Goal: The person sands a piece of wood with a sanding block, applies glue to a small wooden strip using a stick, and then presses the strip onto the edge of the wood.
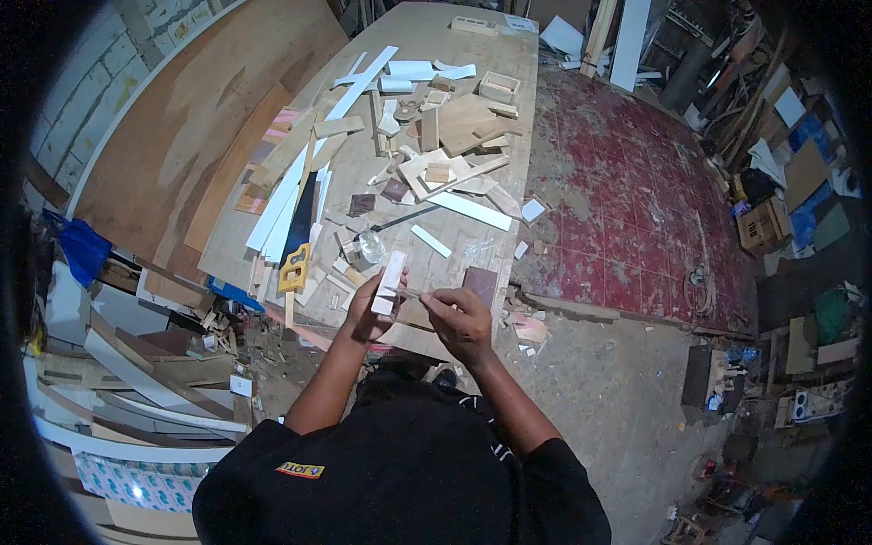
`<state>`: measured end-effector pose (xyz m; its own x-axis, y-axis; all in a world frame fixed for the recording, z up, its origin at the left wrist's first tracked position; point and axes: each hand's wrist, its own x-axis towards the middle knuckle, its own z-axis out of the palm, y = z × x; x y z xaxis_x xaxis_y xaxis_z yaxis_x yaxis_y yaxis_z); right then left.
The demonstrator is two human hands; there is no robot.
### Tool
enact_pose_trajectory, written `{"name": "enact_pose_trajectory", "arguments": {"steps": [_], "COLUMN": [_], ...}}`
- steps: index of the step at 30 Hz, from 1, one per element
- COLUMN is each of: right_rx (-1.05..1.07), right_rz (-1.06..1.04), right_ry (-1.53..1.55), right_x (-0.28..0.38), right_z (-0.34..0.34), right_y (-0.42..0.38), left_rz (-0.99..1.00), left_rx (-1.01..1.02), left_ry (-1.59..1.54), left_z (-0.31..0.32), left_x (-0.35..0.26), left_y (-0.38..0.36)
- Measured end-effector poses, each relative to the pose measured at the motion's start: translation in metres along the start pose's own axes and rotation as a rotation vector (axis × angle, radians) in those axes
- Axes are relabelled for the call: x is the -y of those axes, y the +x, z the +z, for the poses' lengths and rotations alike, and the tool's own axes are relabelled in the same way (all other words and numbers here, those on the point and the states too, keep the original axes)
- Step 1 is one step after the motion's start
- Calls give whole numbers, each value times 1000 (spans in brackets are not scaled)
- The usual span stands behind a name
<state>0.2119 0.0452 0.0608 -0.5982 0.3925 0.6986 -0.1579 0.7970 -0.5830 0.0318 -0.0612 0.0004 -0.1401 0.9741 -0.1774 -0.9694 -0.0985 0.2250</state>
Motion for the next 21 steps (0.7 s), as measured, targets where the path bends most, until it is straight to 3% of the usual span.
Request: {"name": "enact_pose_trajectory", "arguments": {"steps": [2,5,9,15,16,19,21], "right_rx": [-47,-28,-4,-66,-69,-31,-18], "right_rz": [-43,-92,-58,120,176,124,76], "right_ry": [-65,-67,-53,-26,10,6,-11], "right_x": [1,5,4,3,3,6,12], "right_z": [9,14,6,0,3,9,8], "right_y": [0,-8,-25,-19,-16,-11,-14], "left_rz": [-6,142,118,106,144,168,139], "left_rx": [20,-39,19,70,4,-70,36], "left_ry": [-24,-4,-313,-132,-31,63,-18], "left_z": [4,9,0,8,13,9,6], "left_x": [5,8,-6,-5,0,5,-1], "left_y": [0,0,-5,-9,-6,-1,1]}}
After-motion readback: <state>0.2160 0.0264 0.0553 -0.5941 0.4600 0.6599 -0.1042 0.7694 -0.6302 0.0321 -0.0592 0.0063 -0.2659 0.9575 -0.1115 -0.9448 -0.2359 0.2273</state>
